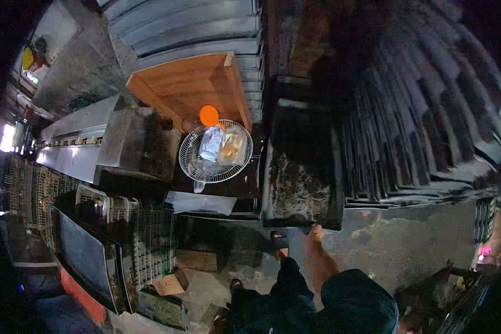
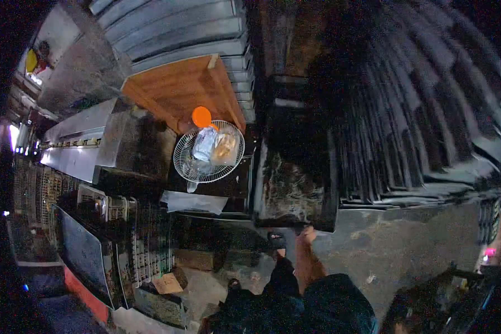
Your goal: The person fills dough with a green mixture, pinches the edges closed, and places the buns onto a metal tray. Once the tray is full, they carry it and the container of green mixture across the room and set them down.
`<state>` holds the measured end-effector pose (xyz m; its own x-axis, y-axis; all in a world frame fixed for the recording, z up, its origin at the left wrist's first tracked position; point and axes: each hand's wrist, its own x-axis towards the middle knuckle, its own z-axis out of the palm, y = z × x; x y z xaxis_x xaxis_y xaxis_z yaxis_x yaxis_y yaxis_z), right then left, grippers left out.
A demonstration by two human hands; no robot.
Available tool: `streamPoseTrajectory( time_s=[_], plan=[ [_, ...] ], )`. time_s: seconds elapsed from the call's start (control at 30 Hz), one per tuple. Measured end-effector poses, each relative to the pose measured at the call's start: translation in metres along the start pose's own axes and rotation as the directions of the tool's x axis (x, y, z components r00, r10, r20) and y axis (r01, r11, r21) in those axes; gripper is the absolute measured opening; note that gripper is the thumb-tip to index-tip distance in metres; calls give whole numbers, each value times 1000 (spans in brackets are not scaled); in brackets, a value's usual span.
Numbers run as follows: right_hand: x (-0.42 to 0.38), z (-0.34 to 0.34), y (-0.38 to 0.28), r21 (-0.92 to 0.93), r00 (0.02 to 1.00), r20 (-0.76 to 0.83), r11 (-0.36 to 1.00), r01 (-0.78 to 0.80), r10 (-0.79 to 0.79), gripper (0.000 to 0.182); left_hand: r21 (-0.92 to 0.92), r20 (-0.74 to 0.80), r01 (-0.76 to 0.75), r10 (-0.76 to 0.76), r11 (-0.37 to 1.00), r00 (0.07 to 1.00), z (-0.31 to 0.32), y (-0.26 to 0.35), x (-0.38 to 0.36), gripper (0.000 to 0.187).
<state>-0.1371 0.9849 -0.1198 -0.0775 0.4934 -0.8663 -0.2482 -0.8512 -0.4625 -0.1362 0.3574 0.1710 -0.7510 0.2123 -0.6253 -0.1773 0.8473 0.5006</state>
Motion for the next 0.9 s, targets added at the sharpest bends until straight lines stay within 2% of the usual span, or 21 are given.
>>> streamPoseTrajectory(
  time_s=[0.13, 0.27, 0.3, 0.33, 0.37, 0.4, 0.43, 0.47, 0.5, 0.53, 0.57, 0.6, 0.63, 0.67, 0.73, 0.77, 0.8, 0.83, 0.87, 0.9],
  plan=[
    [7, 74, -33, 79, 992, -116, 996, 48, -39, 29, -329, 138, 276, -243, 903, 960, 41, 55, -20, 33],
    [157, 37, -8, 98, 980, -107, 983, -158, 169, 34, -604, 305, 494, -391, 626, 868, 40, 154, -26, 37],
    [166, 39, -9, -199, 992, -114, 980, 30, -53, 33, -481, 267, 432, -341, 763, 901, 32, 176, -23, 41],
    [176, 40, -6, -473, 963, -48, 855, 211, -264, 32, -480, 260, 448, -366, 754, 894, 35, 164, -22, 41],
    [187, 40, -5, -691, 896, 86, 622, 368, -435, 31, -610, 291, 496, -407, 618, 866, 39, 149, -19, 49],
    [195, 40, -9, -817, 791, 275, 301, 492, -546, 30, -723, 331, 520, -433, 455, 839, 47, 139, -22, 57],
    [196, 47, -10, -823, 660, 495, -62, 564, -565, 29, -443, 306, 592, -507, 673, 805, 50, 147, -15, 54],
    [191, 54, -6, -810, 659, 527, -82, 580, -537, 29, -408, 173, 233, -176, 883, 969, 65, 115, -28, 48],
    [171, 65, -6, -548, 711, 543, 453, 703, -446, 29, -355, 106, 183, -155, 917, 982, 69, 120, -31, 32],
    [145, 75, -10, -133, 727, 596, 852, 507, -339, 30, -296, 42, 134, -128, 946, 991, 70, 127, -28, 21],
    [121, 79, -20, 270, 702, 671, 961, 69, -239, 33, -120, 10, 133, -133, 984, 991, 77, 118, -20, 22],
    [98, 85, -36, 224, 692, 695, 973, 52, -196, 33, 55, -16, 145, -144, 988, 989, 89, 109, -20, 23],
    [77, 98, -52, -20, 900, 436, 1000, -3, 11, 33, 9, -42, 198, -197, 980, 980, 81, 128, -21, 23],
    [50, 117, -67, -260, 985, 96, 959, -115, 144, 37, -101, 11, 270, -270, 958, 963, 74, 147, -27, 27],
    [-32, 138, -91, -327, 968, -94, 912, -249, 231, 36, -327, 117, 386, -369, 862, 922, 50, 210, -36, 37],
    [-27, 119, -96, -347, 872, 210, 868, -355, 441, 35, -403, 83, 355, -353, 844, 932, 46, 222, -43, 39],
    [-10, 88, -104, -397, 645, 463, 793, -463, 608, 36, -469, 47, 317, -336, 824, 941, 45, 232, -53, 40],
    [-13, 86, -106, -462, 606, 461, 758, -460, 648, 36, -521, -27, 260, -319, 813, 947, 51, 238, -60, 42],
    [-18, 86, -107, -557, 551, 412, 679, -478, 726, 32, -561, -99, 189, -292, 806, 951, 58, 233, -65, 44],
    [-23, 85, -107, -645, 497, 350, 589, -487, 794, 28, -599, -134, 181, -321, 780, 938, 74, 214, -72, 44]
  ],
)
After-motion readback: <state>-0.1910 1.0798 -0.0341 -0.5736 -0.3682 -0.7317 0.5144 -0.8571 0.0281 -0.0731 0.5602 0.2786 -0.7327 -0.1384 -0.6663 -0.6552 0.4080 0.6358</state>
